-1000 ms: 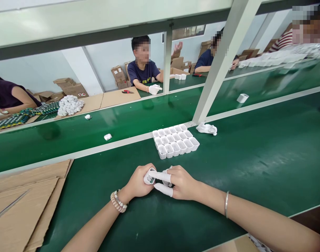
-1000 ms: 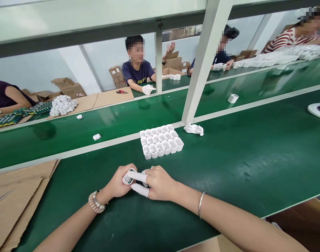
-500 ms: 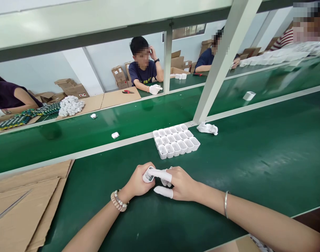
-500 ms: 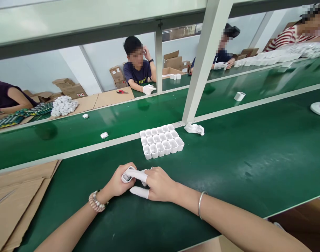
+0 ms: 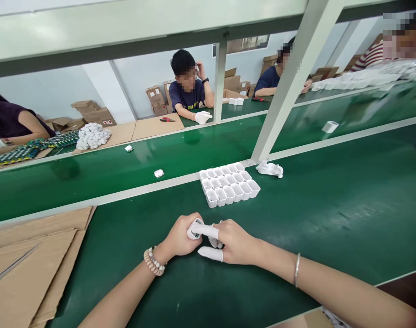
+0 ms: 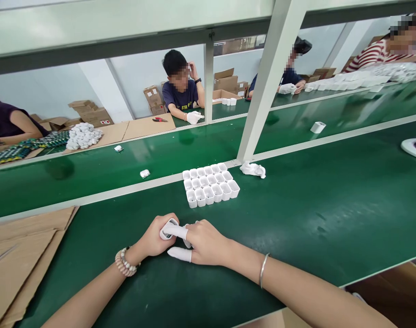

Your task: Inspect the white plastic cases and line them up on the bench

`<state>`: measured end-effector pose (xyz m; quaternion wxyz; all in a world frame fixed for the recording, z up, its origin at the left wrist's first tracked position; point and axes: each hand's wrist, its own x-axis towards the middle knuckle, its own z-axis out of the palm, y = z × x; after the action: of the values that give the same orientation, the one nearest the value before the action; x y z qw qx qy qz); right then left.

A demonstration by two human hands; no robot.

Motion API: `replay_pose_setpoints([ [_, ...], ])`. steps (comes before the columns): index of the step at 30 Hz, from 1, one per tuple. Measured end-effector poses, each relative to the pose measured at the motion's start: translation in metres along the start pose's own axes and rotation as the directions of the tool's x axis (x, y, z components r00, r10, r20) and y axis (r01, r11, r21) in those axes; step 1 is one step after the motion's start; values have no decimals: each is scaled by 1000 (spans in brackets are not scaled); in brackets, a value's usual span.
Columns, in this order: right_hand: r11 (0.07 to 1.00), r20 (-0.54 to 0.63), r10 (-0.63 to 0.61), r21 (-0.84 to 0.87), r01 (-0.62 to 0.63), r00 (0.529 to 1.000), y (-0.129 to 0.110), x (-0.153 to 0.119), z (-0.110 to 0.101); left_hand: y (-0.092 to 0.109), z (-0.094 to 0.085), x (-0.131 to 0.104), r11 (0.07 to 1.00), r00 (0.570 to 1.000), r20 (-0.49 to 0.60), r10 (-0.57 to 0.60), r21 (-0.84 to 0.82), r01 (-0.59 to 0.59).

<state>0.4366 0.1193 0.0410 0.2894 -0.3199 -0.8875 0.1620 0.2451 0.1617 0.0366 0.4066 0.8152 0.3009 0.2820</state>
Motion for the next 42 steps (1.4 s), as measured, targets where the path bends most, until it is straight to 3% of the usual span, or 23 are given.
replay_pose_setpoints([
  [6, 994, -221, -32, 94, 54, 975, 8, -2, 3, 2, -3, 1, 997, 1000, -15, 26, -66, -27],
  [17, 996, -180, -50, 63, 62, 982, 9, -2, 6, -1, -1, -1, 995, 999, 2, 39, -93, -39],
  [24, 958, 76, 152, 235, -166, 985, 0, 2, 0, 1, -4, -2, 997, 998, 32, -47, -66, 49],
  [29, 896, -48, 207, 410, -170, 977, 3, 0, 7, 8, -7, 1, 939, 973, 140, -186, -267, 218],
  [35, 967, 23, 133, 215, -135, 991, 11, 1, 10, 9, -7, 2, 888, 945, 147, -292, -325, 325],
  [42, 958, 29, 46, 284, -52, 999, 21, 2, -1, 14, -4, 4, 895, 945, 123, -303, -303, 327],
])
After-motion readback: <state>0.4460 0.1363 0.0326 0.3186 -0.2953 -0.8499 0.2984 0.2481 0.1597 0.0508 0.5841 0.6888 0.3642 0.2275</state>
